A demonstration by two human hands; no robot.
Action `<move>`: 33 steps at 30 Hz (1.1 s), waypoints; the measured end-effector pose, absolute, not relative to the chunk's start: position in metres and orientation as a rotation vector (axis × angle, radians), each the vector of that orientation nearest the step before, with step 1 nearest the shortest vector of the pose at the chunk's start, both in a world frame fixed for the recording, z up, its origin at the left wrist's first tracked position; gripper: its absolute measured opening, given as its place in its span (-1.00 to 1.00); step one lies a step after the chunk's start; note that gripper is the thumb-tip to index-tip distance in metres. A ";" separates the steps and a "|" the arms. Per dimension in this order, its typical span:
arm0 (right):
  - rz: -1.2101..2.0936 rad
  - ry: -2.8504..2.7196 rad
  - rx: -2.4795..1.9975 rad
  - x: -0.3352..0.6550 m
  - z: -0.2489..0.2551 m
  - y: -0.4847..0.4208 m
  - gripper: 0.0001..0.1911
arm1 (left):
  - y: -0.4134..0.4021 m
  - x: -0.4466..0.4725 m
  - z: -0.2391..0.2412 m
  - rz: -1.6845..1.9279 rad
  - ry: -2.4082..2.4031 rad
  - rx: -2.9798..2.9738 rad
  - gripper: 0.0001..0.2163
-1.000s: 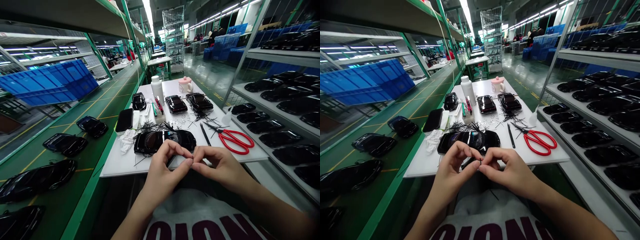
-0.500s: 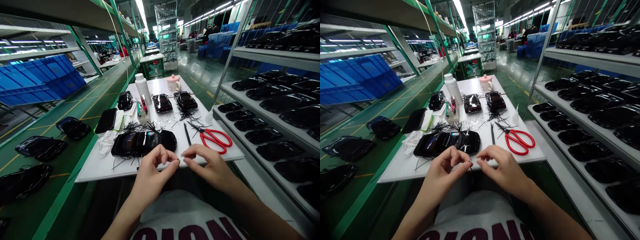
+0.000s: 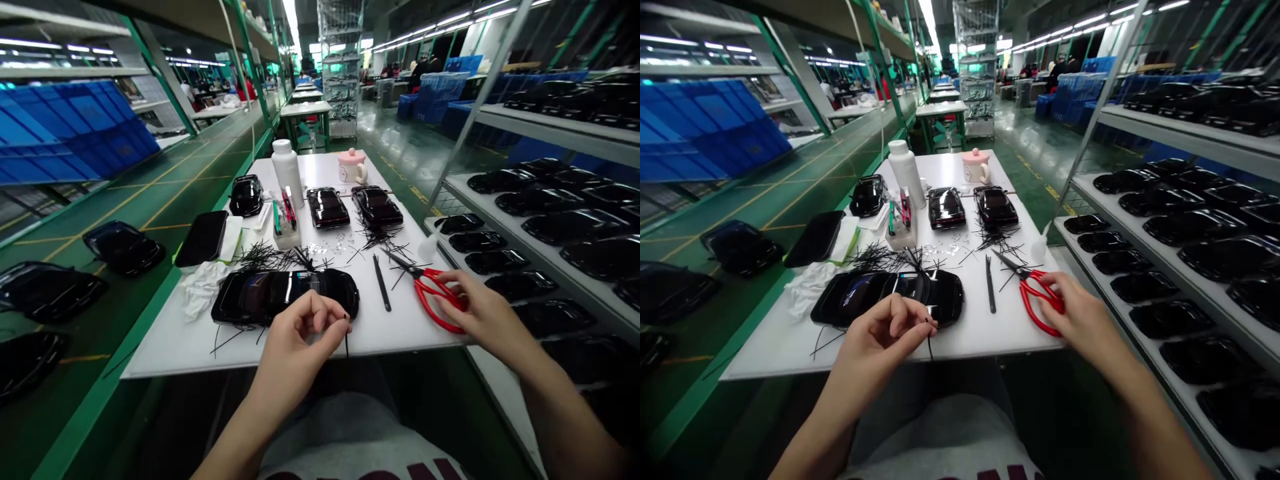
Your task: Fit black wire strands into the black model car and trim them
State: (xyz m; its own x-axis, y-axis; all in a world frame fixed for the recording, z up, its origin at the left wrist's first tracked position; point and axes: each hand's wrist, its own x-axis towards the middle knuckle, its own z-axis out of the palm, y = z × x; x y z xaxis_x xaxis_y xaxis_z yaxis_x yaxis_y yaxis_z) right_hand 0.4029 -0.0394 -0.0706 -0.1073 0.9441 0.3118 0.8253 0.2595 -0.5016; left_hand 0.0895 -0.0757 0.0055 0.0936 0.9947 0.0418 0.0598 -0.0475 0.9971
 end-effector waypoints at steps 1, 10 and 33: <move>0.306 -1.916 -1.597 0.406 -0.066 -0.045 -0.66 | -0.075 0.086 0.006 1.159 1.169 1.313 -0.67; 0.886 -1.634 -1.484 0.361 -0.040 -0.089 -0.37 | -0.079 0.063 0.015 1.231 1.023 1.029 -0.63; 0.566 -2.060 -0.966 0.351 -0.054 -0.108 -0.53 | -0.135 0.075 0.013 1.405 1.064 1.130 -0.60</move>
